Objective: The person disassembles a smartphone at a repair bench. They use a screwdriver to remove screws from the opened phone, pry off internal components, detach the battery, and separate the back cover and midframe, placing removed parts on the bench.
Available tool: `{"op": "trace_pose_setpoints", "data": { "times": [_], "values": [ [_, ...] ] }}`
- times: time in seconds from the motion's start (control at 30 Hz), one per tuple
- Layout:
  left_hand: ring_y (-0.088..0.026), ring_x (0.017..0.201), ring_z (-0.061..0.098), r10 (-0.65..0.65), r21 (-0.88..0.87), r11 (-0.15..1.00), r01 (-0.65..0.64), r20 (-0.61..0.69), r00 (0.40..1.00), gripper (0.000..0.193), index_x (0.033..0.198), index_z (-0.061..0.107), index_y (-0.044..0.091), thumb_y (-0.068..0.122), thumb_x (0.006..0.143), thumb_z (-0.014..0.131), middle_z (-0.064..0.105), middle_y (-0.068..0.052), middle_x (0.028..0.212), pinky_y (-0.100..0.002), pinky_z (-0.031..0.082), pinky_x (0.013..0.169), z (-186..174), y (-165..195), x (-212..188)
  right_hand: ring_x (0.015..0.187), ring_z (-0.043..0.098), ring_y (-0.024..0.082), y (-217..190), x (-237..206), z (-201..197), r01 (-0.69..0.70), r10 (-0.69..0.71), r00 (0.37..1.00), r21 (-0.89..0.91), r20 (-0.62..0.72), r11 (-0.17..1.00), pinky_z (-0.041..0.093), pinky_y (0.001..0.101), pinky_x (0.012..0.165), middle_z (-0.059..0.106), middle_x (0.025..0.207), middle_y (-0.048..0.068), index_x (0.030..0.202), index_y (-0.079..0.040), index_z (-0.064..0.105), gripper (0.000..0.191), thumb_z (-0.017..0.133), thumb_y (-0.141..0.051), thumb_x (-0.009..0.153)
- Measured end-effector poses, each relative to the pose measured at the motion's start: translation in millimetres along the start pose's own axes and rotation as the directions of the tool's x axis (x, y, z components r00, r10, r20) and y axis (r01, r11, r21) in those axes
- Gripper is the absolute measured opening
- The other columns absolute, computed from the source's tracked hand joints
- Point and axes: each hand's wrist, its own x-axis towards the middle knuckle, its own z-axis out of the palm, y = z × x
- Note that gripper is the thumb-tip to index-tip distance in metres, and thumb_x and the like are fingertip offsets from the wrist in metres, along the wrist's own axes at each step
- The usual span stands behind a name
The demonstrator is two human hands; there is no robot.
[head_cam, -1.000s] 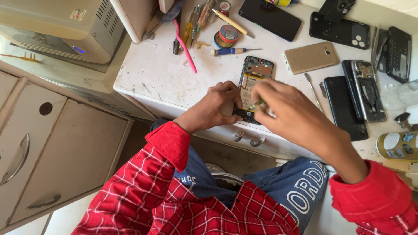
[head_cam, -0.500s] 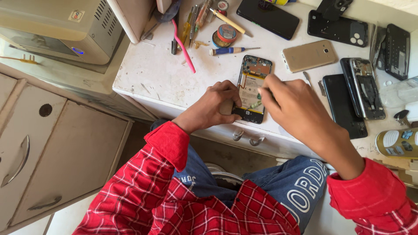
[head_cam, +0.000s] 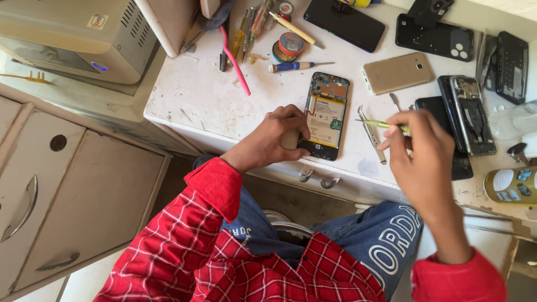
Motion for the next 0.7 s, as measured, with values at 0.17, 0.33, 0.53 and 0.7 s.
{"op": "trace_pose_setpoints", "data": {
  "times": [0.17, 0.33, 0.53, 0.7],
  "values": [
    [-0.031, 0.114, 0.057, 0.000, 0.001, 1.000, 0.000, -0.001, 1.000, 0.033, 0.099, 0.069, 0.011, 0.019, 0.074, 0.088, 0.061, -0.007, 0.114, -0.043, 0.044, 0.103, -1, 2, -1, 0.094, 0.073, 0.032, 22, -35, 25, 0.099, -0.129, 0.986, -0.252, -0.106, 0.963, 0.059, 0.0389, 0.081, 0.070, 0.110, 0.017, 0.113, 0.003, 0.067, 0.018, 0.067, 0.008, 0.095],
    [-0.032, 0.113, 0.057, -0.022, 0.019, 1.000, 0.022, 0.003, 1.000, 0.033, 0.100, 0.069, 0.011, 0.019, 0.073, 0.088, 0.060, -0.008, 0.116, -0.043, 0.044, 0.102, -1, 5, 0, 0.098, 0.064, 0.034, 32, -43, 44, 0.084, -0.101, 0.995, -0.379, -0.025, 0.922, 0.054, 0.0433, 0.087, 0.069, 0.107, 0.019, 0.108, 0.006, 0.068, 0.016, 0.070, 0.006, 0.092],
    [-0.033, 0.113, 0.057, -0.041, 0.022, 0.999, 0.041, 0.011, 0.999, 0.034, 0.100, 0.068, 0.011, 0.019, 0.073, 0.088, 0.060, -0.009, 0.116, -0.044, 0.046, 0.101, -1, 6, 0, 0.107, 0.057, 0.032, 21, -45, 54, 0.130, -0.171, 0.983, -0.405, -0.066, 0.905, 0.050, 0.0457, 0.094, 0.067, 0.113, 0.017, 0.109, 0.006, 0.069, 0.023, 0.075, -0.004, 0.089],
    [-0.032, 0.113, 0.059, -0.029, -0.004, 1.000, 0.029, 0.006, 1.000, 0.033, 0.099, 0.069, 0.011, 0.017, 0.073, 0.086, 0.061, -0.009, 0.116, -0.042, 0.048, 0.101, -1, 8, 0, 0.104, 0.052, 0.032, 5, -41, 52, 0.136, -0.115, 0.988, -0.226, 0.104, 0.965, 0.048, 0.0425, 0.089, 0.061, 0.111, 0.015, 0.113, 0.004, 0.072, 0.036, 0.082, -0.013, 0.083]
  ]
}}
